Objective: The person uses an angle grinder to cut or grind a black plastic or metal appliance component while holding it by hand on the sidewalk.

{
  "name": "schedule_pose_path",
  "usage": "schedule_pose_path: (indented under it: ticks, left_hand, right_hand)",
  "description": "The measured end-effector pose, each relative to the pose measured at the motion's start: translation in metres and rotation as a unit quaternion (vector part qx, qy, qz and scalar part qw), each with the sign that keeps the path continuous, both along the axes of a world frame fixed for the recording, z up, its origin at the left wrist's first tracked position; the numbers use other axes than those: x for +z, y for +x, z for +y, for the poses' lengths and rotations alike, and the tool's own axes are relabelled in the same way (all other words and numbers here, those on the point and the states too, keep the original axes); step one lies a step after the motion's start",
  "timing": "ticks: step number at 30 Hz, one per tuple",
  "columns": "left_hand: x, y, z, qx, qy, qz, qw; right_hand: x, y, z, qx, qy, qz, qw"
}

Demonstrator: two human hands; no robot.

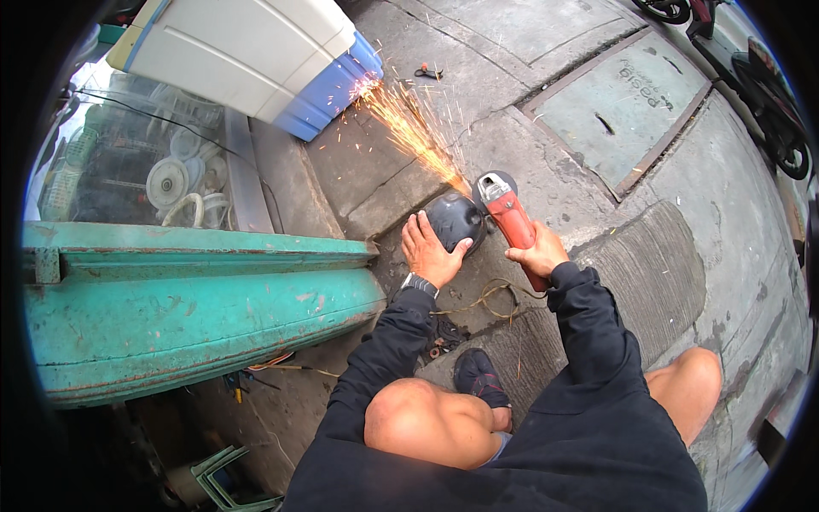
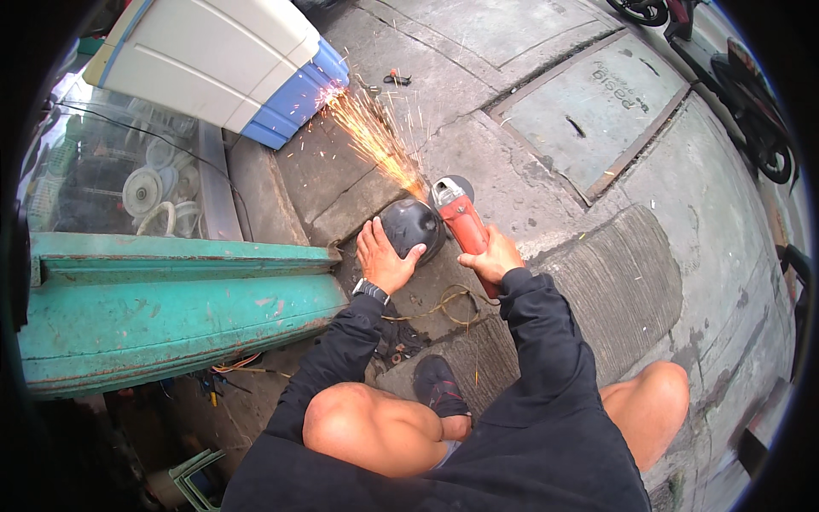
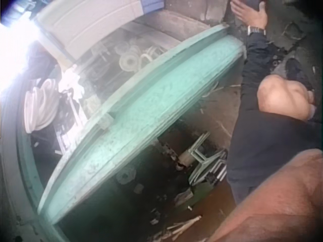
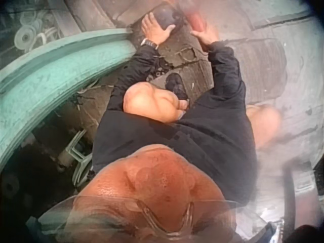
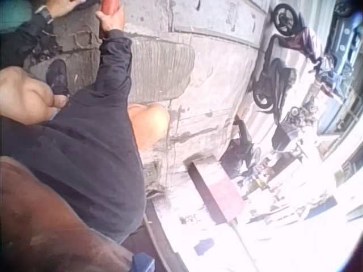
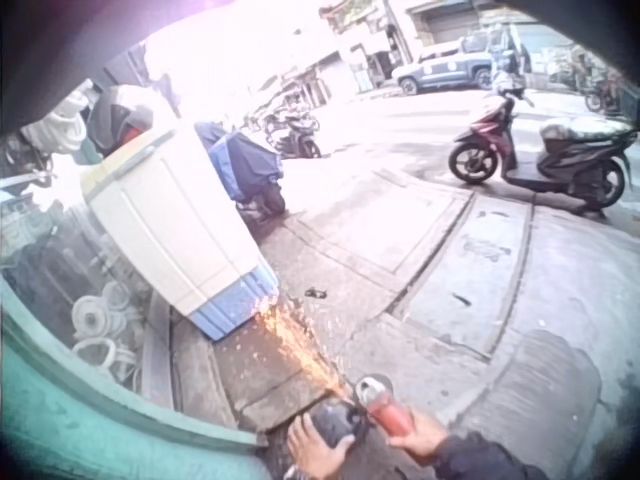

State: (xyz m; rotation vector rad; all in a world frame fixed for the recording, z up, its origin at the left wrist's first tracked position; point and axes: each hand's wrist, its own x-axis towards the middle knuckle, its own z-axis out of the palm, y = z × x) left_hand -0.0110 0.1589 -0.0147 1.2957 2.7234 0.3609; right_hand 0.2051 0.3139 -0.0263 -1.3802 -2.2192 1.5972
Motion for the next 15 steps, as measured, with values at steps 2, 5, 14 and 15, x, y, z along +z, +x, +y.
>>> schedule_pose_path:
  ticks: [2, 5, 14, 15]
  left_hand:
    - [-0.001, 0.0, 0.0, 0.002, 0.005, 0.004, 1.0]
    - [-0.003, 0.0, -0.001, 0.012, 0.001, 0.001, 1.0]
    - [-0.007, 0.008, 0.002, 0.064, 0.005, 0.032, 0.997]
    - [-0.006, 0.007, 0.002, 0.061, -0.005, 0.03, 0.998]
  right_hand:
    - [0.001, 0.001, -0.003, -0.007, -0.01, -0.009, 1.0]
    - [0.006, 0.001, -0.005, -0.007, -0.011, -0.016, 1.0]
    - [0.0, -0.018, 0.008, 0.019, -0.004, -0.01, 1.0]
    - [0.002, -0.022, 0.01, 0.026, -0.006, -0.016, 1.0]
